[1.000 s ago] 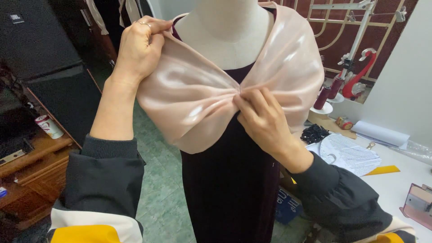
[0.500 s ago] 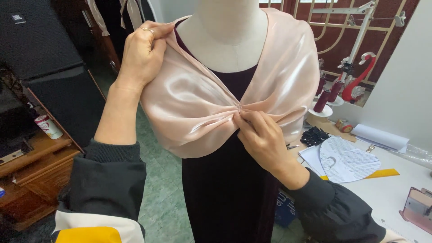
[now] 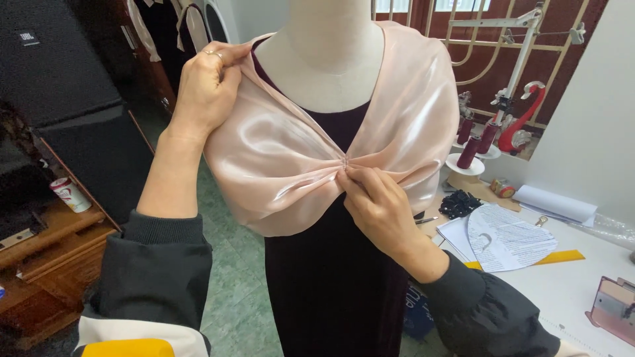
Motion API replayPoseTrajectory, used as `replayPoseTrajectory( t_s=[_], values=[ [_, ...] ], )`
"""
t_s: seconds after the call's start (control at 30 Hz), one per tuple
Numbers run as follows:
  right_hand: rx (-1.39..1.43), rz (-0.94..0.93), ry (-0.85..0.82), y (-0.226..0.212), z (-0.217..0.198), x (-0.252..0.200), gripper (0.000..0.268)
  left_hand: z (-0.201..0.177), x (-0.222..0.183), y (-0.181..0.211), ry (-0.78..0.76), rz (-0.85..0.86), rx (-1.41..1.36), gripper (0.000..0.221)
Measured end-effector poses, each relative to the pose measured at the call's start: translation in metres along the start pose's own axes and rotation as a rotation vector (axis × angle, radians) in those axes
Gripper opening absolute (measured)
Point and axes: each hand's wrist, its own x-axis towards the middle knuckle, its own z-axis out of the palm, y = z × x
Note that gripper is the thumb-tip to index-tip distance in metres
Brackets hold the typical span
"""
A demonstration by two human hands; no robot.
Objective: A person is draping and adjusting a pink satin fabric over a dark dress on a mannequin to create a decorative bow-like collar.
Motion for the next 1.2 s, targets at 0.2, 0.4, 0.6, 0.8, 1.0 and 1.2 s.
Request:
replayPoseTrajectory(
  t_s=[0.2,0.4,0.6,0.8,1.0,1.2],
  values=[
    [0.015,0.003,-0.003,-0.002,-0.002,0.002,0.018,0.000,0.000,0.004,-0.007,-0.047,-0.024,0.042],
    [0.007,-0.010,0.009,-0.002,0.000,0.002,0.015,0.001,0.000,0.000,-0.008,-0.013,0.001,0.043],
    [-0.032,0.005,0.069,-0.008,0.002,0.004,0.015,0.003,-0.001,-0.006,0.003,0.064,0.080,0.040],
    [-0.137,0.058,0.142,-0.019,-0.001,0.010,0.013,0.004,-0.002,-0.012,0.018,0.122,0.063,0.039],
    [-0.238,0.123,0.213,-0.021,0.005,0.007,0.014,0.003,-0.004,-0.005,0.010,0.118,0.081,0.038],
    [-0.250,0.127,0.241,-0.018,0.005,0.004,0.014,0.004,-0.004,-0.007,0.031,0.088,0.090,0.036]
  ],
)
